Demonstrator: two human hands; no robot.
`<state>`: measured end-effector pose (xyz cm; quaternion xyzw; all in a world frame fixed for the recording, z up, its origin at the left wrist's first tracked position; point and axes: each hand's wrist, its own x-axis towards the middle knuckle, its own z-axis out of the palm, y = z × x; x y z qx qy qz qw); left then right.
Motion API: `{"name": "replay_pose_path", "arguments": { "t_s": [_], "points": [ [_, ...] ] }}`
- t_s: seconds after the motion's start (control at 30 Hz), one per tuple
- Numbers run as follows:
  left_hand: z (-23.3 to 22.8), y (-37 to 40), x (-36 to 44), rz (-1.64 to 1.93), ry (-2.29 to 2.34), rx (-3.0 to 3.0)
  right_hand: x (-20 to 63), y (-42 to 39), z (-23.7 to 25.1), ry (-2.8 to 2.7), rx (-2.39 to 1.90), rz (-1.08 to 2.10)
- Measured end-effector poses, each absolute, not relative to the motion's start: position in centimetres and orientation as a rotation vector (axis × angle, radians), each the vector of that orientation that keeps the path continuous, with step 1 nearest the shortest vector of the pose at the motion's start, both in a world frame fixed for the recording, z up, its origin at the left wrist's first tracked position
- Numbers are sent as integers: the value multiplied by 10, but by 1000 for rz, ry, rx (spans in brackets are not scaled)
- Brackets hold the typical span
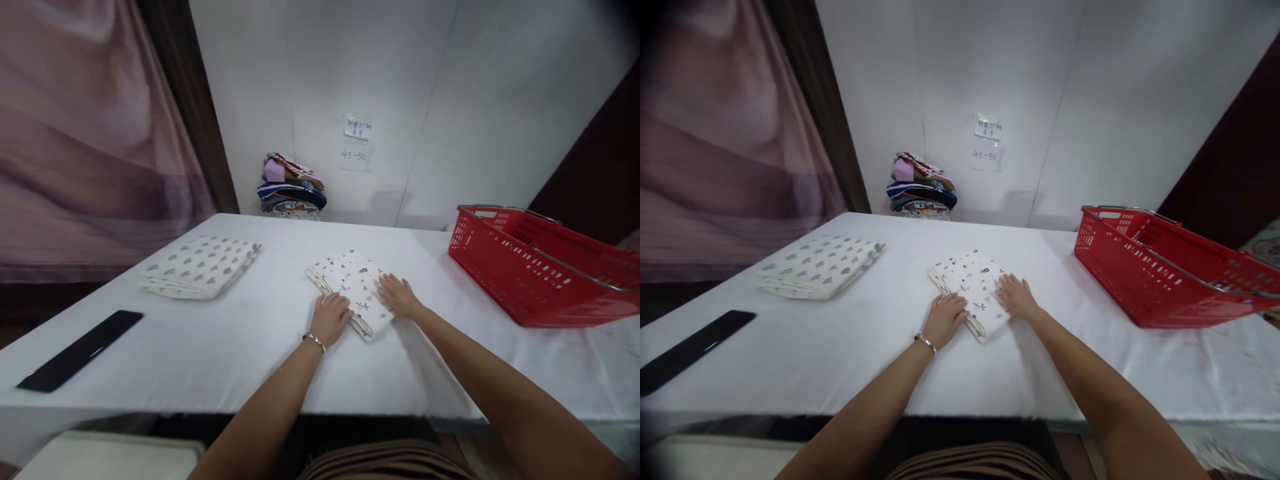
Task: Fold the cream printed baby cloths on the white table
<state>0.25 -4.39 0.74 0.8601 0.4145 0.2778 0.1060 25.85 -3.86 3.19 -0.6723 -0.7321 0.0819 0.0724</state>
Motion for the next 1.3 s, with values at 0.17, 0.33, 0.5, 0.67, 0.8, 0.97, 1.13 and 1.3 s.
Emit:
{"name": "replay_pose_path", "arguments": {
  "t_s": [0.17,0.33,0.5,0.67,0.8,0.97,1.13,1.3],
  "points": [
    [6,-45,1,810,1189,2520,253,-68,30,-2131,-1834,198],
    [2,-39,-4,966,1188,2472,226,-106,25,-2364,-1406,148],
    [-4,-17,-21,1231,1450,2101,207,-118,16,-2456,-1325,90],
    [13,19,-37,1130,1664,1724,197,-118,8,-2446,-1393,39],
    [31,47,-41,937,1767,1651,191,-118,2,-2382,-1455,-5],
    [34,73,-39,846,1856,1643,186,-120,-6,-2331,-1434,10],
    [35,94,-37,744,1914,1657,185,-122,-7,-2261,-1434,-1],
    [34,104,-36,671,1886,1709,184,-124,-2,-2171,-1448,-15]
  ]
}}
